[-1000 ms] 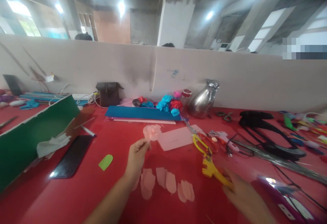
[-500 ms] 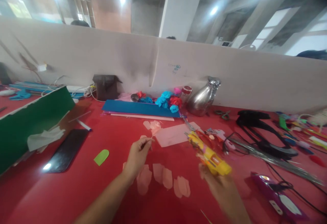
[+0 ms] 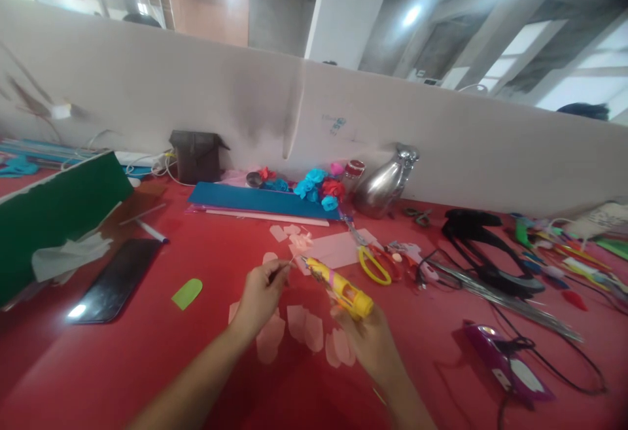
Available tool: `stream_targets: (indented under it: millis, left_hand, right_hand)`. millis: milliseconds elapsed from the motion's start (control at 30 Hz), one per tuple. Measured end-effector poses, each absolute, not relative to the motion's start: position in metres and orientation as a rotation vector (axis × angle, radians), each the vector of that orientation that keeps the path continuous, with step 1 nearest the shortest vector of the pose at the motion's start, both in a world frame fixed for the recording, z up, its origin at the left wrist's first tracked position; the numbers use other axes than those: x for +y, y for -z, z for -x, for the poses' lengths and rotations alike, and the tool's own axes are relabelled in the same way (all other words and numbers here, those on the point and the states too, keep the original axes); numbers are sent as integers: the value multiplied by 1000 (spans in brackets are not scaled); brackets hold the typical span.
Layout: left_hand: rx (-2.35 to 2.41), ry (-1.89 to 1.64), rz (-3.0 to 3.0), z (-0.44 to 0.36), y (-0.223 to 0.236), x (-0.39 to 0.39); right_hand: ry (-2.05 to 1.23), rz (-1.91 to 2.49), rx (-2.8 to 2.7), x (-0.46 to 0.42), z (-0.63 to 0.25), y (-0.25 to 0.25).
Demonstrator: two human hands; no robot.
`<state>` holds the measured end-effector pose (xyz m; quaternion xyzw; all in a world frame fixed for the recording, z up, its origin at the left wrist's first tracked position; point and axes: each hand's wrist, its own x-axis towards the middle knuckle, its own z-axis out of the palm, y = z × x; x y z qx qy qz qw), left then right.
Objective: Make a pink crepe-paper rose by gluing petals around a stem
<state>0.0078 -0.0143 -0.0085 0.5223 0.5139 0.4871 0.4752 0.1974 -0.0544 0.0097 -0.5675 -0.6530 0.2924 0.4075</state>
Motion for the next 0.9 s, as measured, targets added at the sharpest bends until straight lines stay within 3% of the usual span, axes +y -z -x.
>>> stream_targets:
  millis: [600,900]
  left_hand:
    - [1234,-1189,-1253,-7,6,-16]
    - [1209,-1210,-1201,-7,5,-16]
  right_hand:
    - [-598,1484,-1701,-55,-193,-19]
    - [-677,1502,-1651,-57,-192,-19]
